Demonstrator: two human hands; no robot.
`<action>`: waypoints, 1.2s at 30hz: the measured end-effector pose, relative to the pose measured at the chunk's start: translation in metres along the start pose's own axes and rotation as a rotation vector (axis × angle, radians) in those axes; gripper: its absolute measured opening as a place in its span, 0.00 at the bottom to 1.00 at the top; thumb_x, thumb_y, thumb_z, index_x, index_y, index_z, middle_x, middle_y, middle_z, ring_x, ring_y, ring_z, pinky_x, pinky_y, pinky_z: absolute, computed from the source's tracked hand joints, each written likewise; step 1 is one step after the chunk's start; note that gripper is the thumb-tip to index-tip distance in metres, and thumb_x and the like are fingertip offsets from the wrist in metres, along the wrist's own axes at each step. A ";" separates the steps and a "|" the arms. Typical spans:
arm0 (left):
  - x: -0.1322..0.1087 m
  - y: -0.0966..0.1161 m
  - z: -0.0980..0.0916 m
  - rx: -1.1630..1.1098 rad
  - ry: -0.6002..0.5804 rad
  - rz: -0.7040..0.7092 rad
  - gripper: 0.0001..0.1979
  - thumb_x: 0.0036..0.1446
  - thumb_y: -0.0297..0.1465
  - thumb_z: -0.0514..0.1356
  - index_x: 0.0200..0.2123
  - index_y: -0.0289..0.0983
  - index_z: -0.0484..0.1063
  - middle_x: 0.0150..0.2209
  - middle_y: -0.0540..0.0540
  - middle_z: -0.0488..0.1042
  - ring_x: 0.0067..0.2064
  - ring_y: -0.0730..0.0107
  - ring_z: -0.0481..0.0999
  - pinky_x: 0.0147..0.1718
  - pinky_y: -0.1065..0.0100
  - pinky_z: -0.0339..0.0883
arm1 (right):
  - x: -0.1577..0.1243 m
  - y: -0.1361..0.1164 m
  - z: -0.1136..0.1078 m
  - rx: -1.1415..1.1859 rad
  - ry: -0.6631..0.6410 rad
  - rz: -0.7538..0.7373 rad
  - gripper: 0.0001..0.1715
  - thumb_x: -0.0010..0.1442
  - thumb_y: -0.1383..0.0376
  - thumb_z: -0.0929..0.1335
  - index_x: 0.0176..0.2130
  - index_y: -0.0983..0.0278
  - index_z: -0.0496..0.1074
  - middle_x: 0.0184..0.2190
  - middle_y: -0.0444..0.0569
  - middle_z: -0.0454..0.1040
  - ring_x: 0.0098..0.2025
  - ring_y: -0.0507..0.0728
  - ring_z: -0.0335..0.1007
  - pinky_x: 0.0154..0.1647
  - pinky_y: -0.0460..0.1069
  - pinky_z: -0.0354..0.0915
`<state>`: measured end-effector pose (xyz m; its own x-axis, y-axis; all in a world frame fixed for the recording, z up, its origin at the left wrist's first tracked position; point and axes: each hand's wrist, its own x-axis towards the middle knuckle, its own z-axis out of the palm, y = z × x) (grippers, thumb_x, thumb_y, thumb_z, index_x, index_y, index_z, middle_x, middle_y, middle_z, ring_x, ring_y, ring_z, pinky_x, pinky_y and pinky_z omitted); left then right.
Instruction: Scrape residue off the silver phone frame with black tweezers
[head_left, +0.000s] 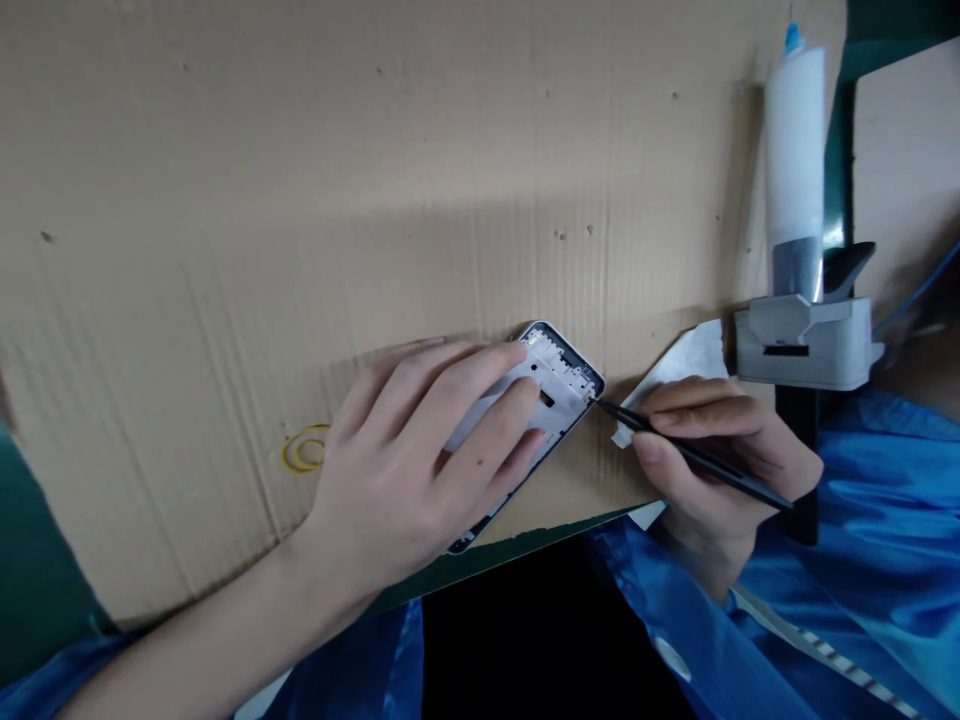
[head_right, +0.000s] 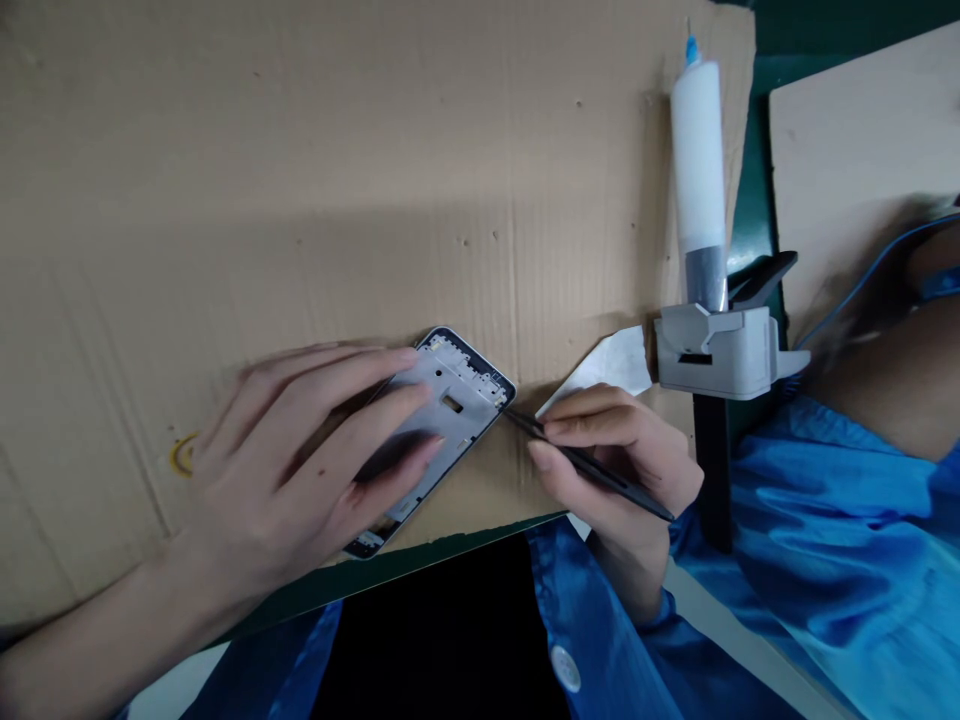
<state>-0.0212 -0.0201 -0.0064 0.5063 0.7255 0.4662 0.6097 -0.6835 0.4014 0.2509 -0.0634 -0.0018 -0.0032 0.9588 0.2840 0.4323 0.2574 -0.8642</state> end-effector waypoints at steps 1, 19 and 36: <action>0.000 0.000 0.000 -0.010 0.007 0.018 0.14 0.71 0.33 0.75 0.55 0.35 0.82 0.57 0.39 0.88 0.55 0.48 0.90 0.51 0.50 0.86 | 0.000 -0.001 -0.002 0.028 -0.058 0.002 0.13 0.61 0.73 0.81 0.44 0.62 0.83 0.41 0.48 0.84 0.41 0.57 0.84 0.39 0.53 0.81; -0.005 0.007 0.000 -0.172 -0.041 0.160 0.07 0.76 0.22 0.62 0.51 0.34 0.81 0.49 0.45 0.87 0.49 0.62 0.87 0.57 0.57 0.85 | 0.011 0.006 -0.005 0.262 -0.280 -0.136 0.17 0.61 0.74 0.80 0.50 0.65 0.84 0.40 0.53 0.86 0.39 0.60 0.87 0.41 0.57 0.82; -0.004 0.007 0.002 -0.182 0.013 0.176 0.06 0.74 0.23 0.66 0.51 0.35 0.82 0.50 0.49 0.89 0.48 0.63 0.87 0.53 0.57 0.84 | 0.014 0.007 -0.008 0.206 -0.365 -0.202 0.24 0.62 0.67 0.84 0.57 0.64 0.85 0.46 0.54 0.88 0.44 0.62 0.89 0.42 0.58 0.83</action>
<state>-0.0178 -0.0282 -0.0070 0.5862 0.5937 0.5513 0.3926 -0.8034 0.4477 0.2613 -0.0490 -0.0005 -0.4020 0.8569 0.3226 0.2025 0.4268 -0.8814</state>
